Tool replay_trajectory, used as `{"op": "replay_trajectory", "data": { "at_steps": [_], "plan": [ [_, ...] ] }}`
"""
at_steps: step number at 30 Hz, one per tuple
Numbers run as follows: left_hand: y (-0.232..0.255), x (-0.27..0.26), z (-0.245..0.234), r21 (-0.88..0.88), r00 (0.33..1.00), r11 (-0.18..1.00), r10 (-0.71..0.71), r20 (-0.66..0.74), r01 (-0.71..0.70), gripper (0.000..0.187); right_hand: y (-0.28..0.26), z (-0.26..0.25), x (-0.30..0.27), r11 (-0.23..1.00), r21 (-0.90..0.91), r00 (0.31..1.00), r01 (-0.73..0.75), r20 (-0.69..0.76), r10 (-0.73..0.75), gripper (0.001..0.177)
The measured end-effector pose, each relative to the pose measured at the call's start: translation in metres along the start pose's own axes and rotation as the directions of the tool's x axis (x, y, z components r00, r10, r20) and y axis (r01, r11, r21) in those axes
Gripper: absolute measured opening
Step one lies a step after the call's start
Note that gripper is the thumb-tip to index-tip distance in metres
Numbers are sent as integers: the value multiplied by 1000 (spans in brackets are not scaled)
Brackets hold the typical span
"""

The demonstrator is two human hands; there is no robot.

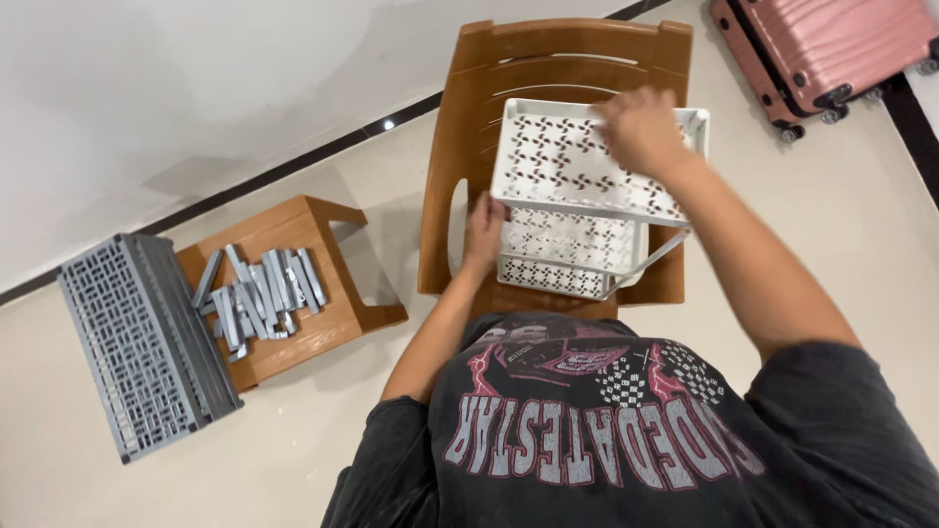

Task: The person assembles a white plastic storage rack by inserting white plastic rods into the holes of perforated panels. They repeatedly pick up rods from a nearby stool, insert them into the panels, and adjust the assembled frame on a brown chair.

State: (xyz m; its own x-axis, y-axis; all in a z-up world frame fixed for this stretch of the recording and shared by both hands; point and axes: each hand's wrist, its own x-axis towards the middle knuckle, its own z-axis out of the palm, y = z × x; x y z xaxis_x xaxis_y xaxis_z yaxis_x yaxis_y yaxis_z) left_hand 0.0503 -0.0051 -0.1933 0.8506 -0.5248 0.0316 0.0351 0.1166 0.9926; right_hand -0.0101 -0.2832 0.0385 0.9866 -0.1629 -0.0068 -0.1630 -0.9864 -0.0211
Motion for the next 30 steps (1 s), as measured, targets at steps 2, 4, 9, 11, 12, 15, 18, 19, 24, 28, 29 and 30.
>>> {"op": "replay_trajectory", "data": {
  "at_steps": [2,4,9,11,12,15,18,19,24,28,29,30],
  "plan": [
    [-4,-11,12,10,1000,1000,18,19,-18,46,-43,0,-19,935,341,993,94,38,-114,45],
    [-6,-15,23,-64,999,998,8,39,-6,41,-83,4,-40,923,345,965,169,133,-226,51],
    [1,-29,33,-49,994,997,55,90,-51,32,-123,23,-74,942,196,939,273,-267,-216,27],
    [9,-34,37,26,992,994,100,72,-102,32,-121,32,-79,938,213,927,272,-319,-196,23],
    [13,-36,39,113,991,986,118,64,-124,33,-120,36,-81,939,213,927,269,-323,-193,22],
    [25,-38,44,227,985,959,166,40,-171,34,-114,43,-83,940,228,925,255,-342,-168,18],
    [31,-39,45,219,985,961,161,57,-170,35,-110,44,-83,940,245,926,237,-349,-142,17],
    [32,-39,43,209,986,964,154,69,-165,36,-110,42,-83,940,249,927,233,-350,-137,16],
    [43,-28,19,191,988,973,145,-61,-131,31,-108,32,-89,935,272,935,229,-328,-133,10],
    [49,22,-1,205,977,967,175,-118,-148,38,-112,30,-97,931,259,930,258,-327,-167,12],
    [47,39,1,62,994,995,81,-75,-77,41,-112,31,-99,922,271,925,277,-335,-180,11],
    [44,55,2,-79,1000,997,-7,-18,5,44,-112,31,-102,912,284,919,297,-344,-192,11]
  ]
}}
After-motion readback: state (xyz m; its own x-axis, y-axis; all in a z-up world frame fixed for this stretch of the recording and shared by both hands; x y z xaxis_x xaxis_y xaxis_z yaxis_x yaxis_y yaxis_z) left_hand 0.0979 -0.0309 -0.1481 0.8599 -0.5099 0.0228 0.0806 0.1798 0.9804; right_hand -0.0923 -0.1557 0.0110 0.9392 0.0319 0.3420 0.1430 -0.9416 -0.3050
